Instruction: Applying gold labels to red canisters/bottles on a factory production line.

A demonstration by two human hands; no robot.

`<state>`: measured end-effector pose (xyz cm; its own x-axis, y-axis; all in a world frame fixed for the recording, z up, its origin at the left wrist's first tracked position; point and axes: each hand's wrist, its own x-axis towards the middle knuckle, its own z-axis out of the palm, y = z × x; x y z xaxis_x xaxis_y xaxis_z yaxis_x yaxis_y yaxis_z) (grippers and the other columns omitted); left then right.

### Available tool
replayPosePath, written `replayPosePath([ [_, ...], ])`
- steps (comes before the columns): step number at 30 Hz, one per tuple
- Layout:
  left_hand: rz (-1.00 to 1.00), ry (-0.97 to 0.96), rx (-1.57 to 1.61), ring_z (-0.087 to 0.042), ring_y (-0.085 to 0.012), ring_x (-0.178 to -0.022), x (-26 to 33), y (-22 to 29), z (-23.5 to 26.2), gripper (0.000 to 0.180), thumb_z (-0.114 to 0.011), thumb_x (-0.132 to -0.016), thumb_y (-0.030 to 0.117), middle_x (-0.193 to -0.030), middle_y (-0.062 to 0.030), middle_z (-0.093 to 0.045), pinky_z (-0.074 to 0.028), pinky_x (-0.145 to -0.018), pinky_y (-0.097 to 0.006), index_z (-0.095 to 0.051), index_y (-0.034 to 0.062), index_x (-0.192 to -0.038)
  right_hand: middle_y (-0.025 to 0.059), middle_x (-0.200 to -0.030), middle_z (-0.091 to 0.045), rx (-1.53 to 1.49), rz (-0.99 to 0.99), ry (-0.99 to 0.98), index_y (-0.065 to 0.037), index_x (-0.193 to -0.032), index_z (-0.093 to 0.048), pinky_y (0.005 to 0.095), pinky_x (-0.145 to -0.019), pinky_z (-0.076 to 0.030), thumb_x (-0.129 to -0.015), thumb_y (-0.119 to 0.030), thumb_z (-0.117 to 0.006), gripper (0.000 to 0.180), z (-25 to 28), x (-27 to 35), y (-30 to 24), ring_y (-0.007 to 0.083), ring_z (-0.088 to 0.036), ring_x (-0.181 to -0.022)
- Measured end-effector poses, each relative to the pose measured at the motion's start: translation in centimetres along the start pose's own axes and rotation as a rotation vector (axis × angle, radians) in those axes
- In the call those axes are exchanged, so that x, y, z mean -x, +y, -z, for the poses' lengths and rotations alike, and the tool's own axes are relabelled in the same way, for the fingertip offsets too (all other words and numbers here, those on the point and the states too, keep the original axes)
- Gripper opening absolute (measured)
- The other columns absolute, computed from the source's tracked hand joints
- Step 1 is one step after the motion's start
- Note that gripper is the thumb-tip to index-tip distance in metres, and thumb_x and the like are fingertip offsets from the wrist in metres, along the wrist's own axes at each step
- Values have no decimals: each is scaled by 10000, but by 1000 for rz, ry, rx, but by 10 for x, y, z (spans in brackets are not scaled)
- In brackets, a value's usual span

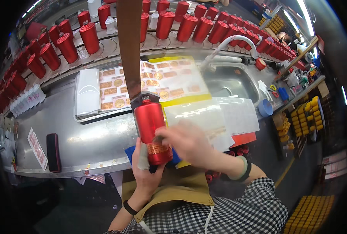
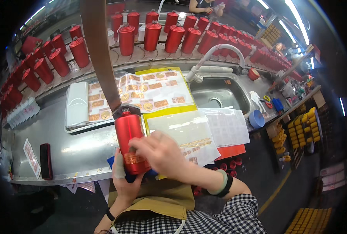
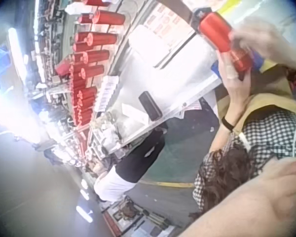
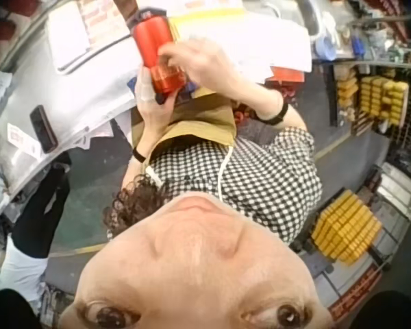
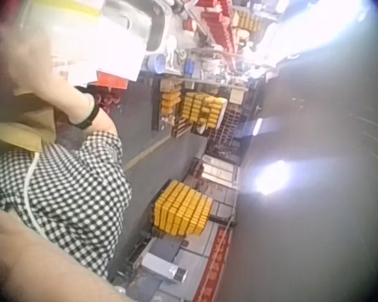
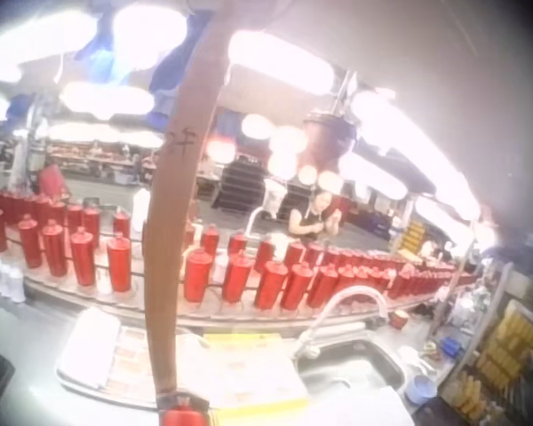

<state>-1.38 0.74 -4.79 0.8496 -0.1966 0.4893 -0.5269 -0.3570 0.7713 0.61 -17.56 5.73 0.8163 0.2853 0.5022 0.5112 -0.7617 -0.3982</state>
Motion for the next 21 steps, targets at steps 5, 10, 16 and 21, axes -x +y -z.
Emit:
replayPosePath([
  [5,-120,-125,-303,-586,-413,-1208,-20,15,11,749,-869,-701,71,-1431,-260,-512,-512,-988,-426,-595,48,-1398,96,-898,-686,64,0,270,-42,-1073,-690,401,-689,-479,-797,-14,-746,283,20,-16,16,295,-587,-744],
  [10,-52,-31,-104,-613,-415,-1182,-14,-1,8,739,-845,-740,87,-1444,-265,-517,-507,-1005,-432,-543,-56,-1400,112,-929,-694,70,-118,388,-26,-1083,-682,392,-730,-514,-811,40,-744,287,40,-7,13,314,-635,-821],
  [16,-90,-62,-294,-592,-392,-1207,-18,-4,14,752,-847,-758,216,-1454,-239,-532,-388,-1089,-493,-535,-62,-1382,128,-949,-696,17,-208,385,-19,-1107,-670,340,-726,-541,-865,21,-733,254,28,11,14,256,-685,-828],
  [21,-112,-183,-273,-576,-377,-1244,-9,-17,23,745,-827,-788,275,-1465,-237,-528,-335,-1120,-516,-530,-41,-1394,121,-1035,-722,-227,-378,370,-30,-1179,-651,315,-812,-547,-923,3,-682,260,17,28,13,220,-719,-907],
])
